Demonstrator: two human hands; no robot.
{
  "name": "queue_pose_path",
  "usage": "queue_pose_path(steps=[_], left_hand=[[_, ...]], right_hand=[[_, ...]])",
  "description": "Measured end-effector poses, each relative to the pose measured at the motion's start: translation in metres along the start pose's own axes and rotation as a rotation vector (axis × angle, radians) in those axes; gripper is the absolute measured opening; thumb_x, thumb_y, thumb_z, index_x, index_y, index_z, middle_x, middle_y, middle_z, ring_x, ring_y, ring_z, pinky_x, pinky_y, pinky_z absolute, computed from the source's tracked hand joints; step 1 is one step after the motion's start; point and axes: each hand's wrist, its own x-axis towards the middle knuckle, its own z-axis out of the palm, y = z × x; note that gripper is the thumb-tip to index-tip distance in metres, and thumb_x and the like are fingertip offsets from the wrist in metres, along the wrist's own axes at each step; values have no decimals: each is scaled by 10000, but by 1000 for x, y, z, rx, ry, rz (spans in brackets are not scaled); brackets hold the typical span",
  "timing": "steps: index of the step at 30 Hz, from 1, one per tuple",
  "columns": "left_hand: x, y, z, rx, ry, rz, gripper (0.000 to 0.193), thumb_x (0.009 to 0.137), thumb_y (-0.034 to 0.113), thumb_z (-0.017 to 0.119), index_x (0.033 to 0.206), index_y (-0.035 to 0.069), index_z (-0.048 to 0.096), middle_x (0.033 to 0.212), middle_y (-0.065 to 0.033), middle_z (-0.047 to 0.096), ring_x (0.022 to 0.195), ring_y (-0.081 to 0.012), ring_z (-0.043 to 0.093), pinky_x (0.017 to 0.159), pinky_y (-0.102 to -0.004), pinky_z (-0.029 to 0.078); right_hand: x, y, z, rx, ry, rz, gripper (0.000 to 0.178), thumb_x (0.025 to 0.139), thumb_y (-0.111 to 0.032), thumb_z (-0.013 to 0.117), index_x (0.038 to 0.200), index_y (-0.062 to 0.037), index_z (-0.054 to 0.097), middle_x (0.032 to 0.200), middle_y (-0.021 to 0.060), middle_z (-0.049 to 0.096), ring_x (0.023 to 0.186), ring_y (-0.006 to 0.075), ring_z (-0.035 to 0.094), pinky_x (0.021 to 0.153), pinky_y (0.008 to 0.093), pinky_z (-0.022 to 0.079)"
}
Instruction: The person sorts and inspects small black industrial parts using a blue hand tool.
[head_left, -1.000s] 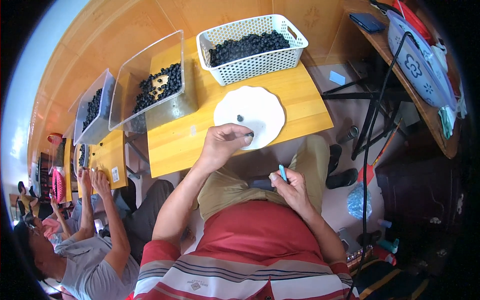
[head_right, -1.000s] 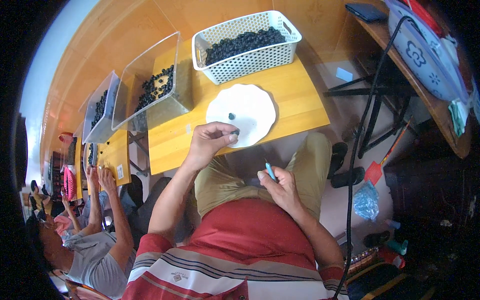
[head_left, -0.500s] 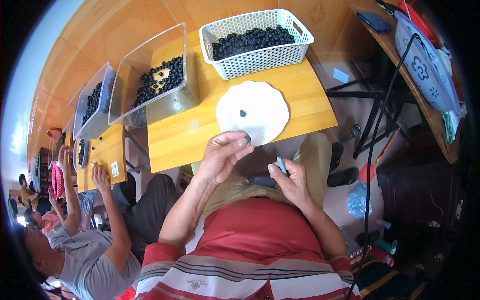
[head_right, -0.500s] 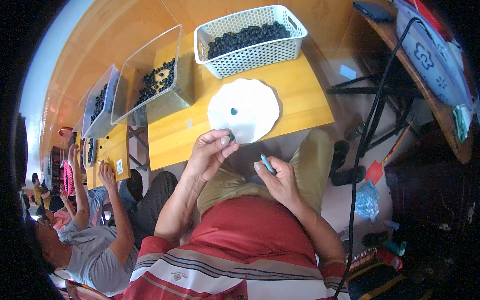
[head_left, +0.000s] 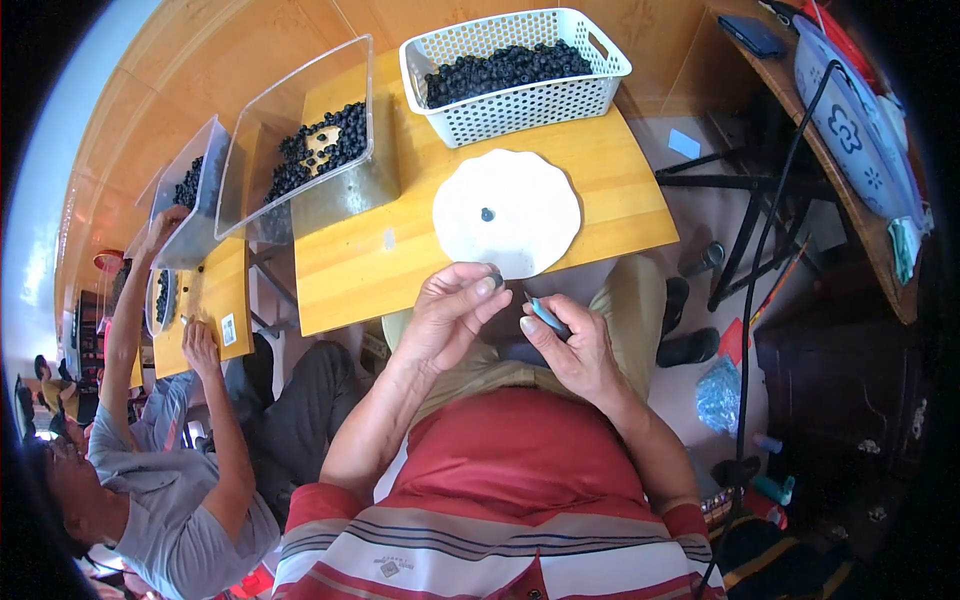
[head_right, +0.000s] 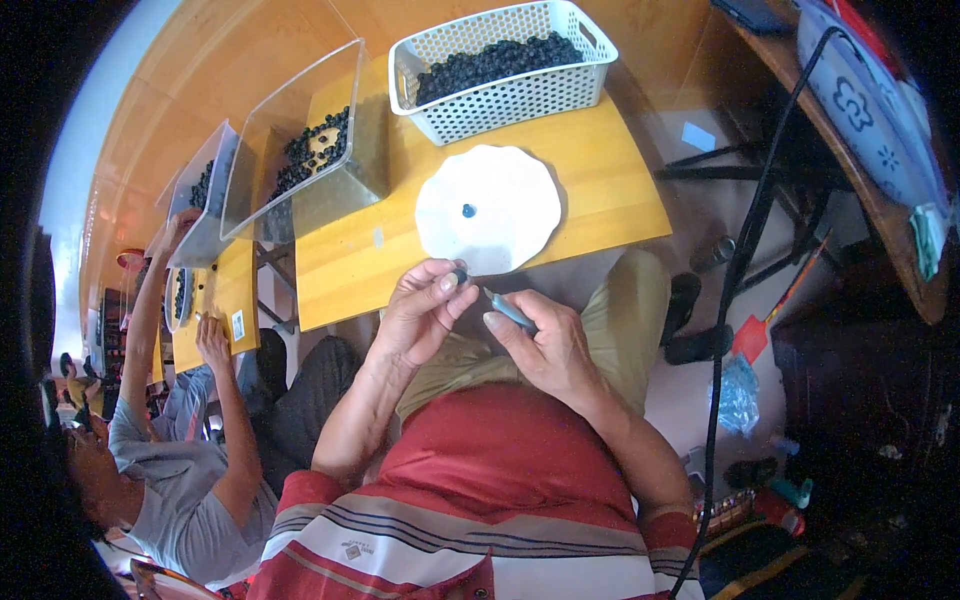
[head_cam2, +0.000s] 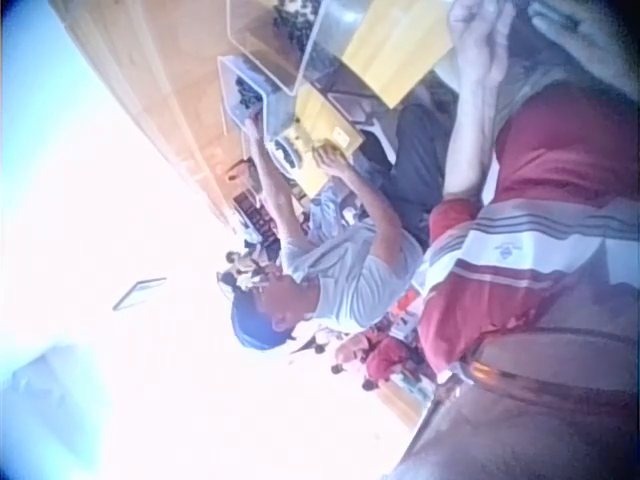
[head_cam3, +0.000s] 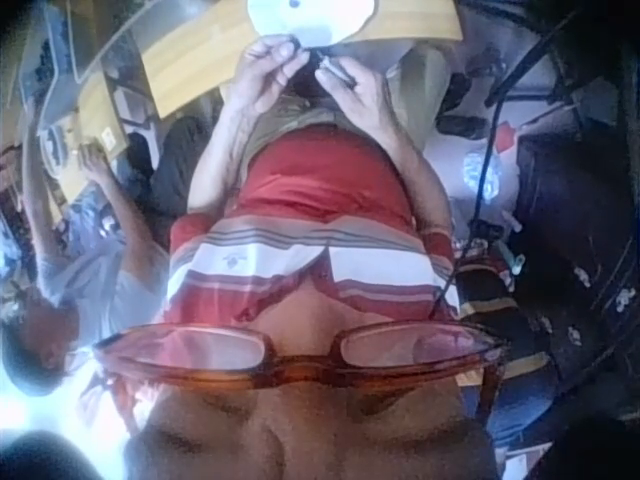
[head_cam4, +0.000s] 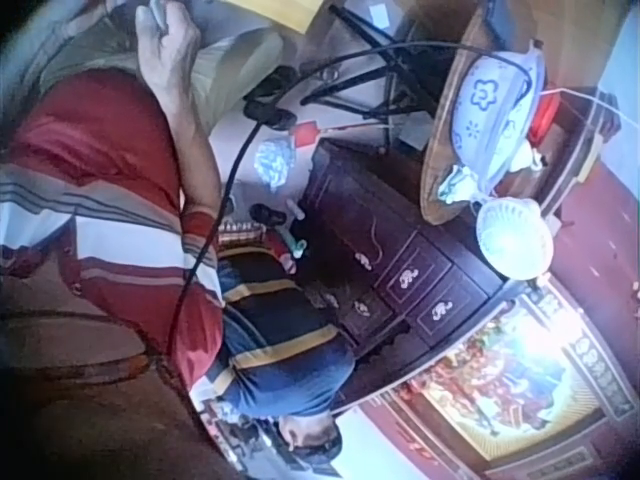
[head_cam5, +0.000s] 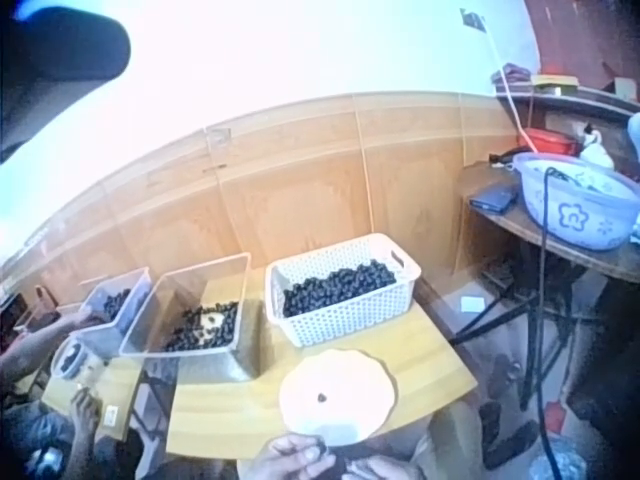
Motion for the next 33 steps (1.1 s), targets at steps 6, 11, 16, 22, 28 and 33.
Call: queue_pose_path(steps=[6,11,16,22,28,33], left_hand=[[-8,-4,5,-26,-13,-33,145,904,-33,680,1032,28,716,1050,-104,713,959,-209,708,901,-361,617],[-14,-6,6,-28,-28,-41,140,906,-25,683,1035,23,708,1037,-107,715,950,-209,711,888,-358,618],[-21,-9,9,-55,-17,-44,141,905,-6,688,1042,22,702,1065,-117,704,957,-219,708,877,-358,621],[-26,-14,6,-118,-25,-72,141,911,9,689,1050,26,709,1075,-109,713,963,-218,706,897,-368,609],[-29,-16,4,-142,-36,-73,136,910,14,692,1042,31,717,1087,-104,712,979,-223,703,906,-369,607],[-34,-16,7,-127,-43,-42,121,909,9,691,1024,31,720,1089,-115,705,972,-227,704,895,-367,614]], right_hand=[[1,-1,1,-63,13,-161,282,986,-242,632,1056,30,644,895,173,671,750,306,682,643,374,512],[-3,-7,0,-111,-38,-103,315,1008,-266,602,1084,36,654,928,180,680,825,275,680,712,351,512],[-5,-6,2,-126,-17,-145,302,995,-242,621,1067,49,657,918,179,678,812,287,679,709,355,516],[-5,-2,5,-139,53,-268,225,957,-168,667,1044,40,665,845,165,658,709,300,667,607,370,507],[-6,-4,6,-141,64,-286,225,942,-153,685,1047,45,676,831,163,661,701,288,665,604,363,506],[-7,-10,5,-113,39,-259,222,938,-153,685,1045,41,684,811,163,659,700,294,663,609,367,507]])
